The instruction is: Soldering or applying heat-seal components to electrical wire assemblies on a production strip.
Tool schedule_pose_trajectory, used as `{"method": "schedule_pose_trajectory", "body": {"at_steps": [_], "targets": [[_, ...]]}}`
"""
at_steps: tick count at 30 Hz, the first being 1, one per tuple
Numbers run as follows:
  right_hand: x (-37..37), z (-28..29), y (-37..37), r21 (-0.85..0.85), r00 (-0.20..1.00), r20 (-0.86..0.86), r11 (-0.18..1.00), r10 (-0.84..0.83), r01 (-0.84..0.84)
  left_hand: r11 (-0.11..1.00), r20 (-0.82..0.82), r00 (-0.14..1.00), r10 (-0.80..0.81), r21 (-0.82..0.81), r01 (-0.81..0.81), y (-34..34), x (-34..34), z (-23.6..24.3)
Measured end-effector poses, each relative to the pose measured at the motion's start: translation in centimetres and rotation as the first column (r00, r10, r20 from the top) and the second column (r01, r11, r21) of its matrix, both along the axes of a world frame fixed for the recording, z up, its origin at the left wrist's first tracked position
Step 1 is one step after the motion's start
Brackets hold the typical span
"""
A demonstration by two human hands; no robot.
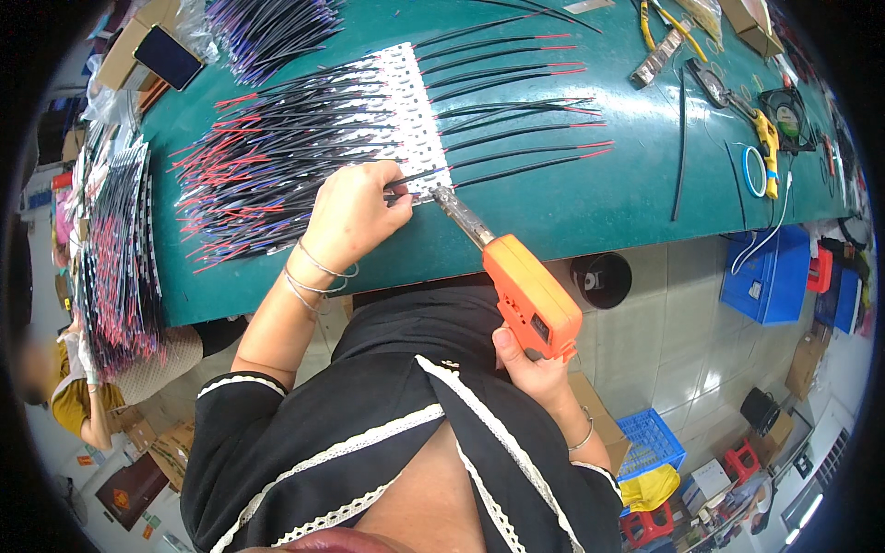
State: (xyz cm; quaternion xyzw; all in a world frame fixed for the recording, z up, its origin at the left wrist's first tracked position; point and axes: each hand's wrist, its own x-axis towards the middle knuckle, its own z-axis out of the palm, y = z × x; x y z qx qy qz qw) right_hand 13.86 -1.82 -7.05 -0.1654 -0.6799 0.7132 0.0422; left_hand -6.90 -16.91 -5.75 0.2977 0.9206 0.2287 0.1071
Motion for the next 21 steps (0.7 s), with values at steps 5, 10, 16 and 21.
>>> {"method": "schedule_pose_trajectory", "body": {"at_steps": [5, 10, 16, 21], "targets": [[-0.03, 0.29, -0.27, -0.149, 0.999, 0.035, 0.988, -0.035, 0.04, 0.999, 0.053, 0.999, -0.003, 0.032, 0.001, -0.13, -0.22, 0.01], [-0.19, 0.13, -0.34, -0.175, 0.999, 0.044, 0.984, -0.025, 0.032, 1.0, 0.073, 0.997, -0.009, 0.029, 0.007, -0.1, -0.2, 0.04], [-0.25, 0.06, -0.4, -0.18, 0.997, 0.077, 0.984, 0.012, 0.002, 1.0, 0.053, 0.999, -0.012, -0.004, 0.012, -0.06, 0.05, 0.06], [-0.17, 0.15, -0.31, -0.15, 0.996, 0.085, 0.988, -0.031, 0.043, 1.0, 0.024, 1.0, -0.02, 0.001, 0.02, -0.05, 0.14, -0.05]]}}
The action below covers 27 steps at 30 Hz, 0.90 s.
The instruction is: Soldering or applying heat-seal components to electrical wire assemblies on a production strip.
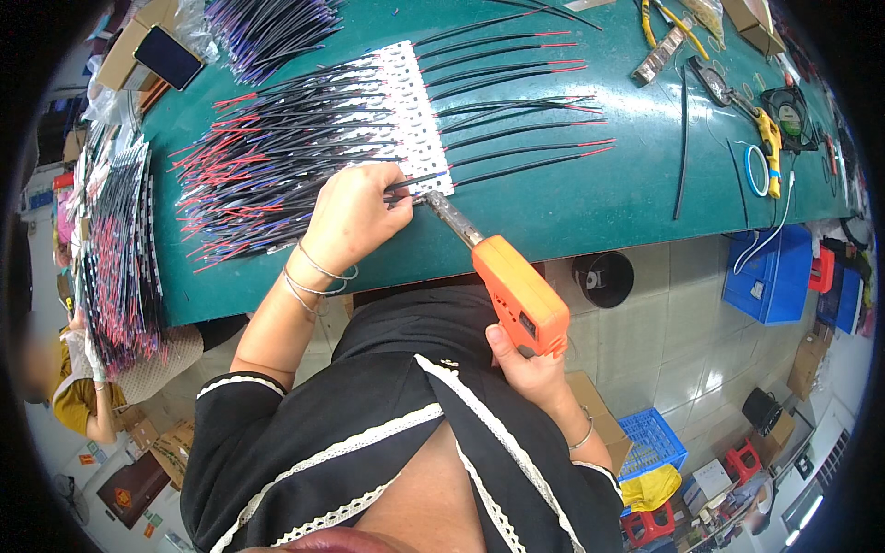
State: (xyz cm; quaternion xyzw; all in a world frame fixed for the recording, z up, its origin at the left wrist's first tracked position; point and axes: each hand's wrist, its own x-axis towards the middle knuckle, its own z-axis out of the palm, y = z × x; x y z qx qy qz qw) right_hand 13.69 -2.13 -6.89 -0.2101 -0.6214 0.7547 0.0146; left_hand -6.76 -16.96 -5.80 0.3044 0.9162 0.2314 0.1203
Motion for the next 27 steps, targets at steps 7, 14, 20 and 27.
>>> {"method": "schedule_pose_trajectory", "body": {"at_steps": [7, 14, 20, 27], "targets": [[0.2, -0.1, 0.5, 0.076, 0.998, -0.045, 0.997, 0.034, -0.03, 1.0, 0.043, 0.999, -0.014, -0.006, 0.015, 0.0, -0.3, 0.1], [-0.4, -0.1, 1.0, -0.059, 0.988, -0.136, 0.996, -0.078, 0.07, 1.0, 0.044, 0.999, -0.019, -0.021, 0.02, 0.0, -0.5, 0.2], [-1.2, 0.1, 1.7, -0.031, 0.985, -0.156, 0.997, -0.08, 0.076, 0.989, 0.076, 0.99, -0.118, 0.097, 0.111, -0.6, -1.1, 0.6], [-1.7, 0.3, 1.8, -0.017, 0.987, -0.154, 0.999, -0.047, 0.045, 0.947, 0.127, 0.991, 0.051, 0.308, -0.088, -0.6, -1.3, 1.2]]}}
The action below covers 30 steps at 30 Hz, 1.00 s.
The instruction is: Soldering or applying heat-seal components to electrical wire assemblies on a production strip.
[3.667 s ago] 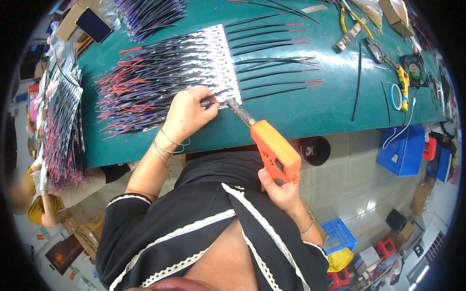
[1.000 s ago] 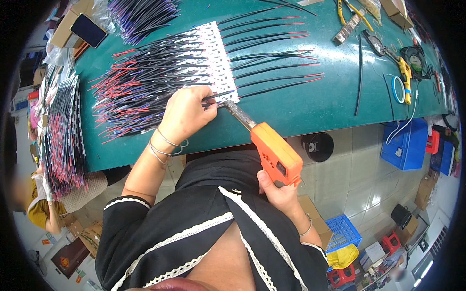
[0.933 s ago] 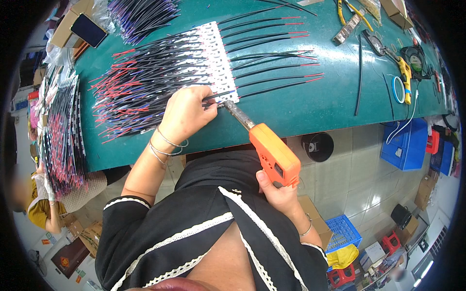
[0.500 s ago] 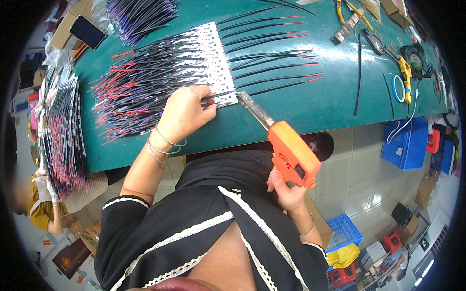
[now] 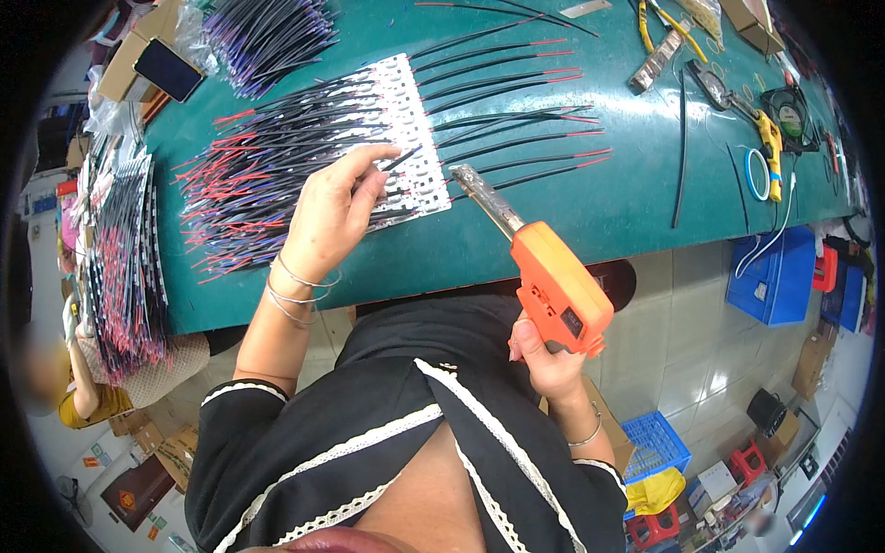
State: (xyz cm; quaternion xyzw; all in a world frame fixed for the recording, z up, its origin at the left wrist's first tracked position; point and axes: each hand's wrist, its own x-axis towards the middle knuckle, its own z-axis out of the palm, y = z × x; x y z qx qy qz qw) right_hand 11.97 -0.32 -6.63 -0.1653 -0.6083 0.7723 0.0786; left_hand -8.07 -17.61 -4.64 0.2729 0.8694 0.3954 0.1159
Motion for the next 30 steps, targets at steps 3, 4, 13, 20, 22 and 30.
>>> {"method": "schedule_pose_trajectory", "body": {"at_steps": [3, 4, 13, 20, 22, 30], "targets": [[-0.2, -0.1, -0.2, 0.01, 1.0, 0.008, 1.0, 0.018, -0.018, 0.998, -0.195, 0.98, -0.05, -0.036, 0.044, 0.0, -0.3, -0.1], [-0.2, -0.2, -0.2, 0.012, 1.0, -0.001, 1.0, 0.007, -0.007, 0.999, -0.207, 0.977, -0.043, -0.022, 0.039, -0.1, -0.3, -0.2], [-0.4, -0.2, -0.6, 0.043, 0.999, 0.01, 0.998, 0.041, -0.041, 0.986, -0.226, 0.968, -0.112, -0.148, 0.079, -0.3, 0.2, -0.5], [-0.4, -0.1, -0.6, 0.057, 0.995, 0.051, 0.995, 0.08, -0.083, 0.975, -0.331, 0.936, -0.123, -0.216, 0.051, -0.2, 0.3, -0.6], [-0.3, -0.1, -0.7, 0.114, 0.993, 0.031, 0.987, 0.114, -0.116, 0.972, -0.36, 0.925, -0.124, -0.232, 0.04, -0.2, 0.3, -0.7], [-0.4, -0.1, -1.1, 0.094, 0.986, 0.117, 0.987, 0.122, -0.133, 0.968, -0.377, 0.915, -0.143, -0.246, 0.049, -0.1, 0.2, -0.9]]}}
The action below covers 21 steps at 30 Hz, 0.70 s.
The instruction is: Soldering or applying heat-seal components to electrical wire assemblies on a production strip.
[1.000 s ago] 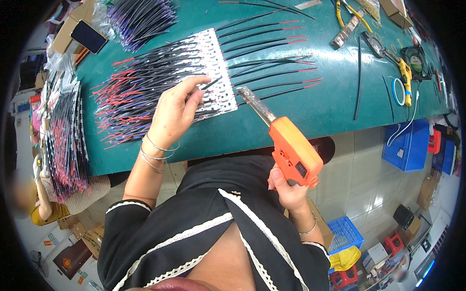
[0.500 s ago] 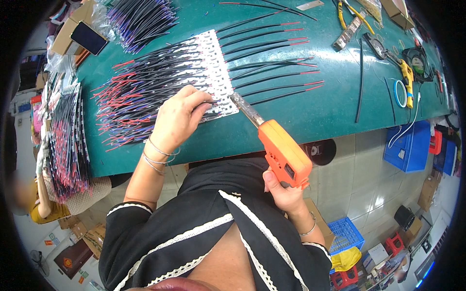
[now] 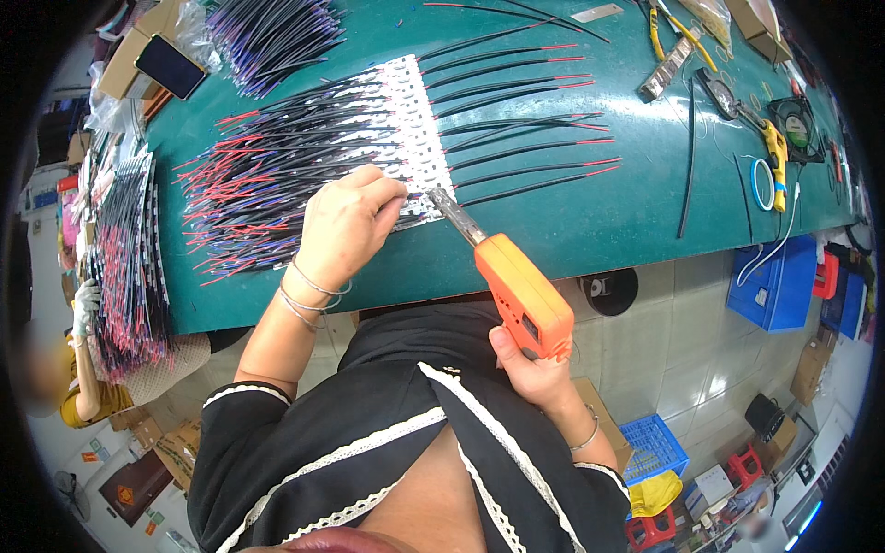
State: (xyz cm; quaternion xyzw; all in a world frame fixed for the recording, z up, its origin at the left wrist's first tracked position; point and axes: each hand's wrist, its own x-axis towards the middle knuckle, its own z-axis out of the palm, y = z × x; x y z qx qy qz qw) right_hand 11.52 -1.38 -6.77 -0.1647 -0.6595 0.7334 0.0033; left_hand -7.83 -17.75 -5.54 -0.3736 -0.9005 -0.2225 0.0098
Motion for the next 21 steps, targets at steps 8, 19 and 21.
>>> {"method": "schedule_pose_trajectory", "body": {"at_steps": [8, 19, 21], "targets": [[-0.4, 0.28, -0.27, -0.038, 0.998, 0.054, 0.999, -0.019, 0.021, 0.998, 0.007, 1.0, -0.006, -0.06, 0.006, 0.03, 0.02, 0.32], [-0.47, -0.4, -0.01, 0.237, 0.99, -0.129, 0.971, 0.058, -0.026, 0.99, 0.014, 1.0, -0.01, -0.137, 0.012, 0.3, 0.03, 0.53], [-0.49, -0.39, -0.08, 0.237, 0.994, -0.088, 0.971, 0.065, -0.042, 0.991, 0.027, 0.999, -0.021, -0.135, 0.024, 0.31, 0.01, 0.52]]}}
